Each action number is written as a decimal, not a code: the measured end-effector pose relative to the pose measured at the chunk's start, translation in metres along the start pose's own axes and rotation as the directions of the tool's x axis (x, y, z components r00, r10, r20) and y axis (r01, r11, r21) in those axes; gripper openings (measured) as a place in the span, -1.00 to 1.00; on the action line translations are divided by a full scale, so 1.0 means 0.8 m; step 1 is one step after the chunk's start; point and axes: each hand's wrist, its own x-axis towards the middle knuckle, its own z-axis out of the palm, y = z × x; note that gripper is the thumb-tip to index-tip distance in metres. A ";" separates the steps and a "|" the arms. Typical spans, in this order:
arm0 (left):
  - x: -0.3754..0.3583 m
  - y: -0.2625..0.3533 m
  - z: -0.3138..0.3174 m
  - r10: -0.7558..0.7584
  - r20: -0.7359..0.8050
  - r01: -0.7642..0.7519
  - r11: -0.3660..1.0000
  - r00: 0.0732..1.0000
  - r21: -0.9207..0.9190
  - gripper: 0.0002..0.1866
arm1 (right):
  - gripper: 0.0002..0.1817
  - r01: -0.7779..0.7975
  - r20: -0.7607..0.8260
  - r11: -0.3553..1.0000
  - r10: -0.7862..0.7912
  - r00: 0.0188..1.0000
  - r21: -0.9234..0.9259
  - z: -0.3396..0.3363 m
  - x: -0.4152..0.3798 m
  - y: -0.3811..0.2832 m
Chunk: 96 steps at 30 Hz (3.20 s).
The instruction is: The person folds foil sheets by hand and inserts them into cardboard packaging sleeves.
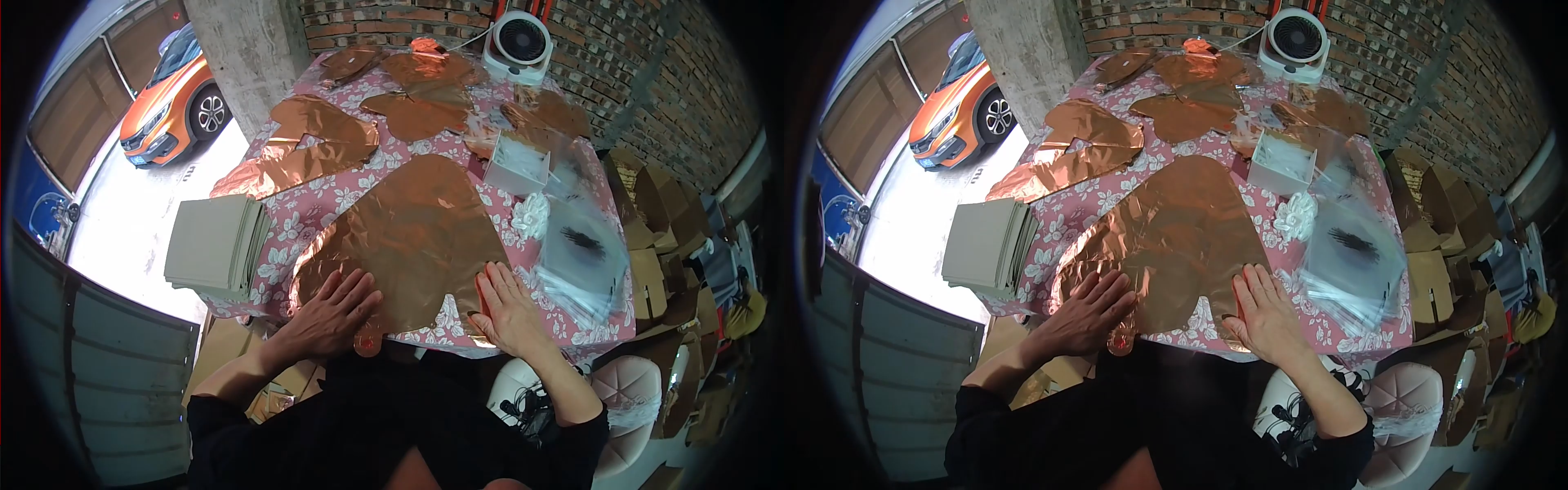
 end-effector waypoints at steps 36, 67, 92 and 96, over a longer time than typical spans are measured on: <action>0.086 -0.042 -0.048 0.082 -0.189 -0.093 0.994 0.979 -0.052 -0.54 | -0.34 -0.013 -0.081 0.996 0.020 0.997 0.083 -0.028 0.011 0.010; 0.254 -0.084 -0.001 -0.013 0.135 0.027 0.995 0.991 -0.100 -0.39 | -0.80 -0.302 -0.457 0.862 0.478 0.750 0.407 -0.043 0.097 0.263; 0.244 -0.079 0.001 0.027 -0.125 -0.055 0.973 0.992 -0.225 -0.42 | -0.78 -0.300 -0.421 0.947 0.322 0.848 0.118 -0.038 0.332 0.393; 0.246 -0.079 0.003 0.007 -0.078 -0.026 0.971 0.997 -0.237 -0.44 | -0.78 -0.268 -0.403 0.960 0.278 0.872 0.084 -0.034 0.340 0.397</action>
